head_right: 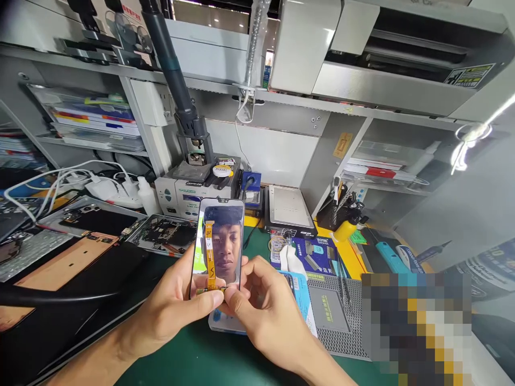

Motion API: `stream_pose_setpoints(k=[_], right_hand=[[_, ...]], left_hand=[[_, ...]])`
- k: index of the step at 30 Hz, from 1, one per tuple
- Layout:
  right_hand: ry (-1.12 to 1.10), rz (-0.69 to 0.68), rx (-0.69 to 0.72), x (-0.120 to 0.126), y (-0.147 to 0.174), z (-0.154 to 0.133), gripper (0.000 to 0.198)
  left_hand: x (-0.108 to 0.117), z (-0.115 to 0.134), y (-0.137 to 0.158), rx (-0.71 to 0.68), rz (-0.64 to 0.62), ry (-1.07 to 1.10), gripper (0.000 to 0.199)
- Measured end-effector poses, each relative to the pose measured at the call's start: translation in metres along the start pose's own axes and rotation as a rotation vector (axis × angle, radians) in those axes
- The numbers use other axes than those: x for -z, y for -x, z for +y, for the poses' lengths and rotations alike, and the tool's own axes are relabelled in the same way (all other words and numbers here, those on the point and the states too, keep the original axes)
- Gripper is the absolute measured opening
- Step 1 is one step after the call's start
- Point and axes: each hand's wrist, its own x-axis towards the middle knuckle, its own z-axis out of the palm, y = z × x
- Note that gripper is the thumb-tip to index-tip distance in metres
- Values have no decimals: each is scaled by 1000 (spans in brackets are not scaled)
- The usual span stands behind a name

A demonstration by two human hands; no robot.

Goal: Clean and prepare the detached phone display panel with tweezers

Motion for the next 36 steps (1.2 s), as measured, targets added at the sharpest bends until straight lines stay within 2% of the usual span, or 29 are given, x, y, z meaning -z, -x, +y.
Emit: stream_pose_setpoints(k=[3,7,12,19,25,31,36], right_hand=[[-9,-26,14,2,0,0,23],[-34,-49,26,4,1,2,23],[-71,-13,17,-1,-1,4,27],[-29,33,53,-1,-5,12,29],[-23,43,48,1,-6,16,27],[-53,60,37,-2,-8,14,34],[-104,57,31,-5,-10,9,42]], left_hand=[[2,-3,4,24,-15,-2,57],[6,-7,6,6,-21,10,56],[5,-7,5,14,16,-55,55],[8,-15,7,87,133,-107,75],[17,-22,5,94,127,-176,82],[21,-22,4,69,109,-242,71],[24,-22,5,61,82,-203,66]])
